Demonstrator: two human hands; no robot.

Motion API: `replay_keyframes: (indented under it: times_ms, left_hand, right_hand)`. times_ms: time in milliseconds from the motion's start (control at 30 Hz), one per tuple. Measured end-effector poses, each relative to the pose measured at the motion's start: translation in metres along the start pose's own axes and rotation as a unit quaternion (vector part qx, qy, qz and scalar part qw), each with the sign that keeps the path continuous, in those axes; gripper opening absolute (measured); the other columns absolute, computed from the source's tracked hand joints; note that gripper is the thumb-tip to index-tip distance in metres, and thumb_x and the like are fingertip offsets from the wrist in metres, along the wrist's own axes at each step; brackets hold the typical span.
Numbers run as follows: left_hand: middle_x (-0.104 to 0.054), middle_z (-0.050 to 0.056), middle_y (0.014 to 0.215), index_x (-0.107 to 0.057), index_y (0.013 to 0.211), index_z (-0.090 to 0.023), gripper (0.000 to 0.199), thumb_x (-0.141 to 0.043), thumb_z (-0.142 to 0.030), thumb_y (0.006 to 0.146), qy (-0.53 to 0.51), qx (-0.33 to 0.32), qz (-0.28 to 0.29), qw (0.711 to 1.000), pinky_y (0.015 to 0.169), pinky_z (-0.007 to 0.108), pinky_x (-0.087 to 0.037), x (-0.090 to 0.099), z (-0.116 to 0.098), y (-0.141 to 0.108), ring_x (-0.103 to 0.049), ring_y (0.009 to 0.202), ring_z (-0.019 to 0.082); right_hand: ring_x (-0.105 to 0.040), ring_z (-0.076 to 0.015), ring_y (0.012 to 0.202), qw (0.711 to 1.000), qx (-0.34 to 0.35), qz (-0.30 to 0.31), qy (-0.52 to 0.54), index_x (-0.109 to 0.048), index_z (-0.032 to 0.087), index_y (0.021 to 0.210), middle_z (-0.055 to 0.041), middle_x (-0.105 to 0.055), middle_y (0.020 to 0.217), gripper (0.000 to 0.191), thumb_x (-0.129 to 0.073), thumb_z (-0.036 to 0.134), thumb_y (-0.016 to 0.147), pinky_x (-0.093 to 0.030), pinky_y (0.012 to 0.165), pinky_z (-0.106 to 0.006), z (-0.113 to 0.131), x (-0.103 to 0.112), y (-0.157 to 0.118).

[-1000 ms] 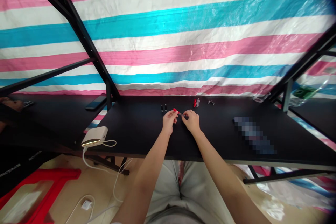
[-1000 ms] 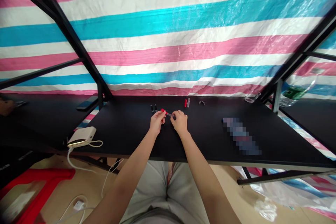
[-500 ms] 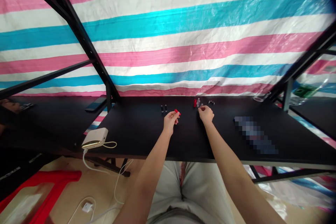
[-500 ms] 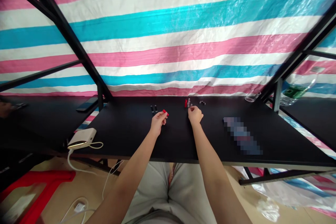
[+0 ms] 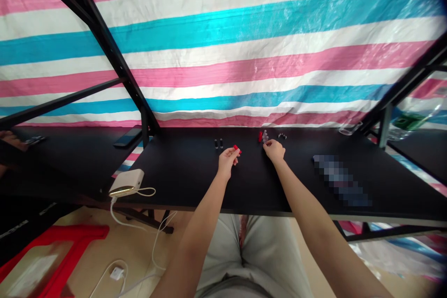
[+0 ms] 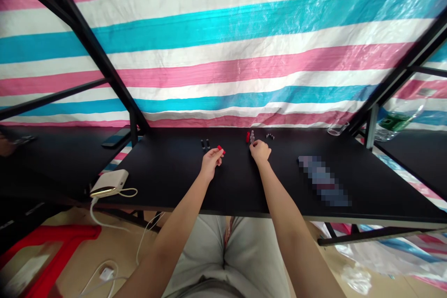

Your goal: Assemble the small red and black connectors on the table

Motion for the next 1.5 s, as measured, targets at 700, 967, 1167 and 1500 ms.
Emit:
replay_keyframes:
  times_ms: [700, 967, 1167, 1500]
  left_hand:
    - [-0.06, 0.004, 0.065, -0.063, 0.073, -0.016, 0.02, -0.066, -0.032, 0.062, 0.203, -0.098, 0.051, 0.973, 0.056, 0.023, -0.04, -0.04, -0.003, 0.011, -0.052, 0.058, 0.011]
    - [-0.063, 0.004, 0.067, -0.064, 0.07, -0.019, 0.007, -0.063, -0.024, 0.065, 0.389, -0.147, 0.057, 0.907, 0.063, 0.025, -0.039, -0.09, 0.009, 0.056, -0.054, 0.062, 0.014]
    - [-0.064, 0.004, 0.073, -0.064, 0.074, -0.02, 0.008, -0.061, -0.026, 0.069, 0.429, -0.154, 0.041, 0.889, 0.068, 0.027, -0.038, -0.1, 0.019, 0.071, -0.054, 0.069, 0.016]
    - [-0.061, 0.006, 0.073, -0.065, 0.071, -0.02, 0.011, -0.064, -0.031, 0.067, 0.544, -0.159, 0.028, 0.823, 0.076, 0.033, -0.035, -0.103, 0.029, 0.076, -0.053, 0.08, 0.021]
  right_hand:
    - [-0.054, -0.0183, 0.076, 0.98, -0.015, -0.131, 0.147, -0.056, 0.017, 0.097, -0.0022, -0.059, 0.074, 0.032, -0.043, 0.031, 0.071, -0.034, 0.074, -0.032, -0.009, 0.03, -0.045]
    - [-0.053, -0.0147, 0.064, 0.968, 0.002, -0.163, 0.193, -0.057, 0.016, 0.091, -0.0035, -0.06, 0.074, 0.027, -0.041, 0.028, 0.073, -0.037, 0.068, -0.027, -0.012, 0.032, -0.043]
    - [-0.053, -0.0144, 0.064, 0.964, 0.02, -0.17, 0.206, -0.057, 0.015, 0.09, -0.0051, -0.06, 0.077, 0.027, -0.041, 0.028, 0.073, -0.039, 0.067, -0.027, -0.011, 0.031, -0.042]
    - [-0.053, -0.0139, 0.062, 0.96, 0.031, -0.173, 0.217, -0.057, 0.015, 0.089, -0.0044, -0.06, 0.075, 0.025, -0.041, 0.028, 0.074, -0.04, 0.065, -0.026, -0.01, 0.028, -0.04]
Point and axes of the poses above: each hand's wrist, its own y-axis towards the middle knuckle, its own x-axis out of the back of the hand, z = x × y, the point moved 7 cm from there along y, towards the middle knuckle
